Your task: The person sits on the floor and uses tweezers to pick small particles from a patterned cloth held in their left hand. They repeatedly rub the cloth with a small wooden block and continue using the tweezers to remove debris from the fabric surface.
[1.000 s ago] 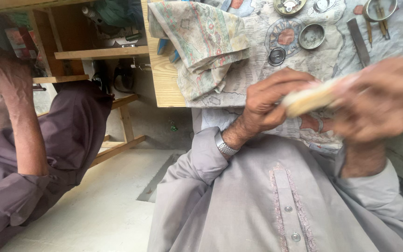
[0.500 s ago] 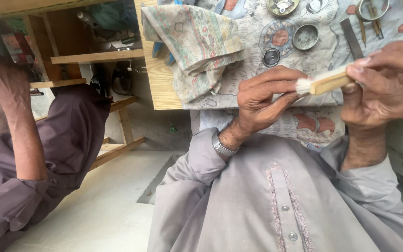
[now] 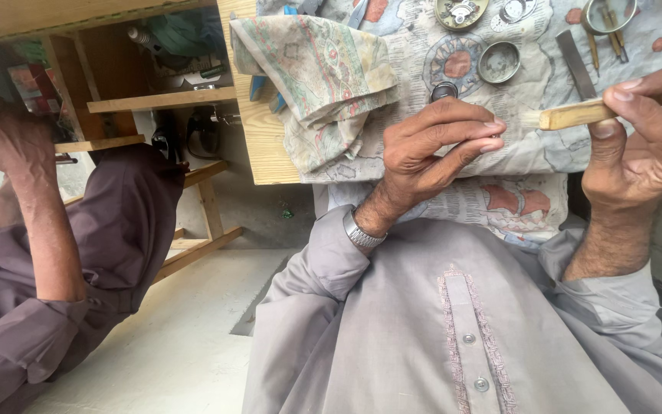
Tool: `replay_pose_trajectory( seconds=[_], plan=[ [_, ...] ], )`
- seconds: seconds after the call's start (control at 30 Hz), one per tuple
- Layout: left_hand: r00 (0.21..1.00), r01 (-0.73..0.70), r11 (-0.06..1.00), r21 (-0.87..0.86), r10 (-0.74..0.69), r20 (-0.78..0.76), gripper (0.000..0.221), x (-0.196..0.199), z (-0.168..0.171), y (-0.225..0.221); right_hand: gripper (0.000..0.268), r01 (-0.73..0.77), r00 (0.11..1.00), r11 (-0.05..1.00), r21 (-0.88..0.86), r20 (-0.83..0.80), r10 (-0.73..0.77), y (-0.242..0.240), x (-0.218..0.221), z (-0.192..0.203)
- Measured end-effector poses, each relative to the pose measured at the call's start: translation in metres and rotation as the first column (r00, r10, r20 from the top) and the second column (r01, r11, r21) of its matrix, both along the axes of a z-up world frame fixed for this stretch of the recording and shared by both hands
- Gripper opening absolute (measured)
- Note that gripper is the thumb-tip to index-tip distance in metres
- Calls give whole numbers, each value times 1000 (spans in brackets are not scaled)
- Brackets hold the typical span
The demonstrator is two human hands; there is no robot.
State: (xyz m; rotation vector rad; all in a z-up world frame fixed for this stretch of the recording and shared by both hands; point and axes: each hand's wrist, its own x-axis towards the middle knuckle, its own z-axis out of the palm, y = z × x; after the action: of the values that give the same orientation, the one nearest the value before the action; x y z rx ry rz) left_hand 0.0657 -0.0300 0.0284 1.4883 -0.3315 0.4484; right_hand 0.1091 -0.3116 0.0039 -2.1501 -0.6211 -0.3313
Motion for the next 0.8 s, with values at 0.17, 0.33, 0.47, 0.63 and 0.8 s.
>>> replay_pose_trajectory(
  seconds=[0.17,0.33,0.47,0.63,0.8],
  plan=[
    [999,-19,1000,-15,19,-30,21,3,0,-13,17,-48,992,985,163,119,28,57,-2,31],
    [996,43,999,-8,-43,-73,31,-7,-1,-17,12,-298,929,950,97,260,265,106,-30,66],
    [993,4,994,-112,-17,-115,26,-7,-9,-19,12,-97,973,991,93,217,75,80,-12,47],
    [953,-113,985,-133,70,-294,19,-7,-13,-23,13,9,1000,982,190,3,-10,60,3,27],
    [986,-81,996,-44,73,-150,26,-8,-12,-27,12,-217,916,976,19,350,197,88,-24,38]
  ],
)
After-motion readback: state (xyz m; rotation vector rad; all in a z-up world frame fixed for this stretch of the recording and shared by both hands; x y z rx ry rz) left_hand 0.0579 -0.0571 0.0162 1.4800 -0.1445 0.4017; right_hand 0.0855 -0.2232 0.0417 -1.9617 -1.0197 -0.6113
